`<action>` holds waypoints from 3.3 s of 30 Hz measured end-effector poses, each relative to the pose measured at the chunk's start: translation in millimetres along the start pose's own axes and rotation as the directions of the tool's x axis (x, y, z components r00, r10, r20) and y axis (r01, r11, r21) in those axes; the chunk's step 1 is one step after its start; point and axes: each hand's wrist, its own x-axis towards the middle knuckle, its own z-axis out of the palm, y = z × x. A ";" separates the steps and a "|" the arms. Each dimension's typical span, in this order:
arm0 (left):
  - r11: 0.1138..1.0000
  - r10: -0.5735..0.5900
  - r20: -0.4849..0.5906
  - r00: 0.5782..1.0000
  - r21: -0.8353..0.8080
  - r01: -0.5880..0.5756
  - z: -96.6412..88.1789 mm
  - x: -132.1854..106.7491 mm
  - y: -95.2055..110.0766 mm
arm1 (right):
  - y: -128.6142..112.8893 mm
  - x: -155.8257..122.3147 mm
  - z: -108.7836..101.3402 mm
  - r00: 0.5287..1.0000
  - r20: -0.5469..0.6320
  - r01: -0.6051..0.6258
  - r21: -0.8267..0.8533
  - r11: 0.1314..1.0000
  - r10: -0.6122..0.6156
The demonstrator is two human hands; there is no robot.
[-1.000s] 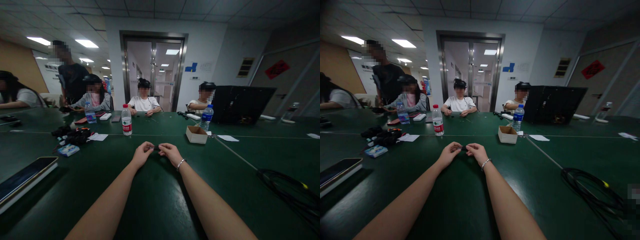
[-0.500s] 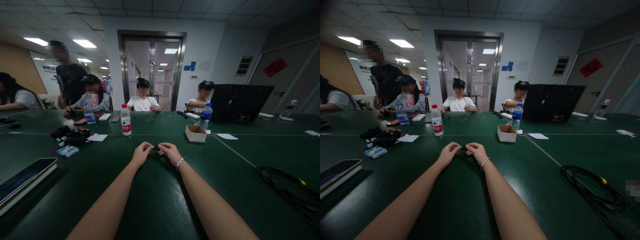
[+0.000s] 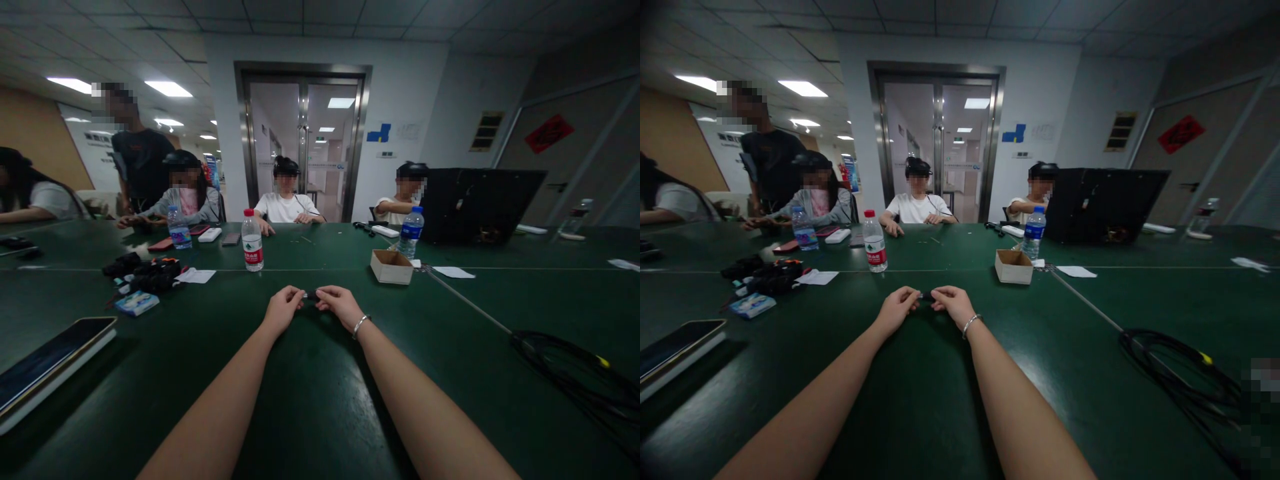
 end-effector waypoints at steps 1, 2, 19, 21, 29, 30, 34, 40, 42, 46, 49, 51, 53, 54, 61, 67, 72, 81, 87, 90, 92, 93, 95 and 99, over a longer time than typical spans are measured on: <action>0.999 0.040 0.008 0.999 -0.013 -0.040 -0.9 -0.7 1.4 | 0.2 0.2 -0.4 1.000 0.003 0.000 0.000 1.000 0.000; 0.996 0.084 0.017 0.996 -0.027 -0.084 -1.8 -1.4 3.1 | 0.3 0.3 -0.7 1.000 0.004 0.001 0.003 1.000 -0.001; 0.995 0.099 0.000 0.995 -0.021 -0.099 -2.6 -3.7 4.9 | -1.4 -0.6 0.3 1.000 0.018 -0.017 0.001 1.000 0.017; 0.999 0.022 0.010 1.000 -0.040 -0.021 -2.0 -3.0 4.2 | -1.4 -0.7 0.4 1.000 0.019 -0.015 0.004 1.000 0.015; 0.997 0.076 -0.022 0.997 -0.028 -0.077 0.0 0.1 -3.1 | -2.4 -1.0 1.3 1.000 0.018 -0.022 -0.004 1.000 0.022; 0.998 0.058 -0.018 0.998 -0.032 -0.059 -0.1 0.0 -3.3 | -2.4 -1.0 1.3 1.000 0.019 -0.024 -0.001 1.000 0.024; 1.000 0.008 0.035 0.999 -0.017 -0.007 0.9 -0.7 -3.6 | -3.1 -1.1 1.4 0.999 0.028 -0.027 -0.007 1.000 0.028; 0.997 0.082 -0.021 0.996 0.012 -0.082 1.3 -1.2 -2.0 | -4.0 -1.9 1.3 0.999 0.041 -0.024 -0.015 1.000 0.025; 0.998 0.059 0.005 0.998 -0.013 -0.059 1.0 -1.1 -1.1 | -3.7 -2.1 0.9 0.998 0.054 -0.023 -0.019 1.000 0.024; 1.000 0.018 0.048 0.999 -0.004 -0.018 0.8 -2.0 1.3 | -3.0 -2.5 -0.2 0.997 0.082 -0.010 -0.017 1.000 0.011; 0.999 0.042 0.058 0.997 -0.006 -0.042 0.7 -3.5 3.2 | -3.4 -3.4 -1.2 0.994 0.107 -0.005 -0.016 1.000 0.006; 0.998 0.055 0.076 0.996 -0.001 -0.055 0.6 -4.4 4.1 | -4.4 -4.2 -1.5 0.990 0.142 -0.002 -0.035 0.999 0.007; 0.998 0.056 0.070 0.996 0.017 -0.058 0.4 -4.9 4.8 | -5.3 -4.8 -1.0 0.982 0.187 0.014 -0.071 0.997 0.000; 0.998 0.060 0.056 0.997 0.024 -0.061 0.3 -5.0 5.1 | -5.5 -4.9 -0.4 0.979 0.205 0.031 -0.104 0.994 -0.009; 0.996 0.083 0.052 0.995 -0.014 -0.083 -1.3 -3.4 5.9 | 2.9 -2.4 6.4 0.963 0.257 0.188 -0.451 0.872 -0.075; 0.989 0.103 0.168 0.980 -0.120 -0.083 -0.6 -4.9 9.4 | 4.6 -3.3 7.0 0.969 0.228 0.222 -0.626 0.748 -0.097; 0.993 0.104 0.143 0.984 -0.063 -0.096 -0.3 -7.7 11.1 | -5.5 -7.9 7.9 0.968 0.226 0.233 -0.665 0.709 -0.106; 0.991 0.107 0.050 0.993 0.072 -0.110 -0.4 -10.4 14.4 | -5.7 -13.0 12.8 0.980 0.127 0.197 -0.686 0.700 -0.151; 0.980 0.160 0.149 0.976 -0.145 -0.138 -4.1 -8.5 14.2 | -1.0 -12.0 13.6 0.969 0.107 0.236 -0.660 0.713 -0.221; 0.983 0.156 0.113 0.981 -0.112 -0.143 -3.3 -6.0 8.9 | -0.8 -11.9 14.6 0.952 0.118 0.285 -0.684 0.672 -0.283; 0.987 0.148 0.075 0.986 -0.082 -0.142 -2.6 -4.0 4.8 | -2.2 -12.6 15.3 0.940 0.133 0.313 -0.707 0.634 -0.315; 0.989 0.140 0.057 0.989 -0.066 -0.136 -2.3 -3.1 3.0 | -3.1 -12.9 15.6 0.933 0.140 0.326 -0.717 0.617 -0.331; 0.994 0.106 0.016 0.994 -0.012 -0.106 -1.8 -2.0 0.6 | -4.8 -13.5 15.9 0.919 0.157 0.355 -0.730 0.584 -0.362; 0.988 0.031 -0.027 0.999 0.152 -0.027 -0.8 -3.4 2.3 | -6.0 -13.5 15.6 0.890 0.192 0.403 -0.755 0.517 -0.414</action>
